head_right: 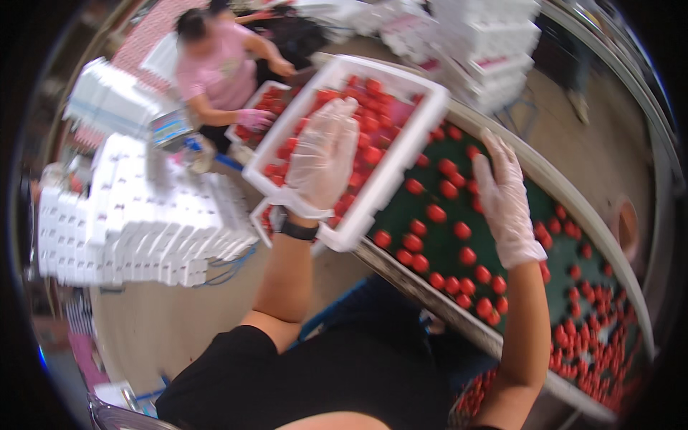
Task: The person sorts tomatoes on a conveyor belt by hand, selecting specific tomatoes and placing them into white bins while other workers perform similar tasks in the background.
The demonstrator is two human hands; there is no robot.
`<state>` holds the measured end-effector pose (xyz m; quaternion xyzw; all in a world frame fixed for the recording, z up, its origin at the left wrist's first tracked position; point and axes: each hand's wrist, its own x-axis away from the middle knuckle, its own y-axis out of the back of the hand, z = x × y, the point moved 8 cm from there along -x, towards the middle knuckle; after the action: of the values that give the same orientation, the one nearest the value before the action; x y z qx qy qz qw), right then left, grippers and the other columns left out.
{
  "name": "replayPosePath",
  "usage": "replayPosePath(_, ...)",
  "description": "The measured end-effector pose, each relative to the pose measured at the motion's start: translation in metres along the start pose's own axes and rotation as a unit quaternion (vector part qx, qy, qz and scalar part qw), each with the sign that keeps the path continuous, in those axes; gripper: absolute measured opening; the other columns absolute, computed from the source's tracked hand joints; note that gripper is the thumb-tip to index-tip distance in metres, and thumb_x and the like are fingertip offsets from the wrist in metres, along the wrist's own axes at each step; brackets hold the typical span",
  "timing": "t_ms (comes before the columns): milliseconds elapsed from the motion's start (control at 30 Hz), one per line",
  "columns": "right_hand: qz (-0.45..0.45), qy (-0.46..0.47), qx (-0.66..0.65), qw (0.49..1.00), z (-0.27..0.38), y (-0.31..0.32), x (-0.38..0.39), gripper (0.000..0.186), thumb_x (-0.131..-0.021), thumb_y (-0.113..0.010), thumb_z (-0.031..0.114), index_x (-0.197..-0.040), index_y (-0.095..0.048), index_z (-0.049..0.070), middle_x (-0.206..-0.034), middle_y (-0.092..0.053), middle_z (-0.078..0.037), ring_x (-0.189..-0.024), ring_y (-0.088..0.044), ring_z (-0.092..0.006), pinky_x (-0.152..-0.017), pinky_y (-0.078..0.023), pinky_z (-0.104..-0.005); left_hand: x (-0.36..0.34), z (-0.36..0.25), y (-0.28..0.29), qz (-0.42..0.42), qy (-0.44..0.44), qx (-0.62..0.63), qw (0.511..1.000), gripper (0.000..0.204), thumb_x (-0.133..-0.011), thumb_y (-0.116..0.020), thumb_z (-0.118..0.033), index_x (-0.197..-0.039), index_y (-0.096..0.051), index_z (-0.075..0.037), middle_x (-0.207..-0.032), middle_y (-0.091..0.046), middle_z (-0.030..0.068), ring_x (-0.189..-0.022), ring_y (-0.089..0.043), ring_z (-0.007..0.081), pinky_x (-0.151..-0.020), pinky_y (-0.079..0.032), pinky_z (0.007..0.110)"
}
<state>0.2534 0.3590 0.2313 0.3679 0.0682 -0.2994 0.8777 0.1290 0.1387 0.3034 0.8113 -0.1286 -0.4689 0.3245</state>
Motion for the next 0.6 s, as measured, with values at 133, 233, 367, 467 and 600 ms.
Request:
replayPosePath(133, 0.172, 0.04, 0.235, 0.956, -0.027, -0.025, 0.071, 0.044, -0.089, -0.053, 0.028, -0.13, -0.048, 0.014, -0.132, -0.045, -0.018, -0.126, -0.036, -0.0379, -0.106, -0.022, -0.0512, 0.022, -0.049, -0.04, 0.089, 0.0, 0.282, 0.955, 0.024, -0.091, -0.05, -0.003, -0.114, -0.055, 0.0, -0.118, -0.056, 0.0149, -0.112, -0.052, 0.029, -0.097, -0.04, 0.036)
replayPosePath(233, 0.239, 0.116, 0.26, 0.928, -0.019, -0.031, 0.126, 0.045, -0.091, -0.049, 0.03, -0.131, -0.046, 0.011, -0.13, -0.047, -0.019, -0.125, -0.039, -0.0354, -0.108, -0.023, -0.0477, 0.073, -0.088, -0.09, 0.17, -0.075, 0.233, 0.955, 0.031, -0.087, -0.056, -0.005, -0.118, -0.054, -0.003, -0.12, -0.054, 0.0153, -0.115, -0.05, 0.0321, -0.098, -0.04, 0.038)
replayPosePath(367, 0.26, 0.05, 0.14, 0.954, -0.008, 0.009, 0.165, 0.042, -0.089, -0.053, 0.022, -0.128, -0.048, 0.008, -0.126, -0.051, -0.018, -0.12, -0.045, -0.0333, -0.105, -0.032, -0.0436, 0.145, -0.082, -0.157, 0.367, -0.042, 0.018, 0.929, 0.068, -0.088, -0.047, -0.049, -0.144, -0.024, -0.019, -0.148, -0.019, 0.02, -0.135, -0.017, 0.0423, -0.109, -0.012, 0.054)
replayPosePath(467, 0.209, -0.007, 0.165, 0.964, -0.015, 0.052, 0.186, 0.038, -0.088, -0.054, 0.019, -0.124, -0.052, 0.009, -0.124, -0.054, -0.016, -0.118, -0.048, -0.0338, -0.104, -0.033, -0.0434, 0.147, -0.106, -0.154, 0.437, -0.097, 0.023, 0.894, 0.065, -0.087, -0.05, -0.048, -0.14, -0.035, -0.013, -0.147, -0.02, 0.0214, -0.136, -0.017, 0.0416, -0.11, -0.013, 0.052)
replayPosePath(600, 0.098, -0.144, 0.035, 0.984, -0.047, 0.103, 0.228, 0.028, -0.087, -0.056, 0.007, -0.114, -0.061, 0.009, -0.114, -0.058, -0.014, -0.114, -0.051, -0.0289, -0.101, -0.036, -0.0367, 0.151, -0.149, -0.139, 0.493, -0.107, 0.315, 0.804, 0.042, -0.087, -0.06, -0.019, -0.124, -0.051, -0.001, -0.136, -0.039, 0.0214, -0.132, -0.031, 0.0337, -0.107, -0.026, 0.04)
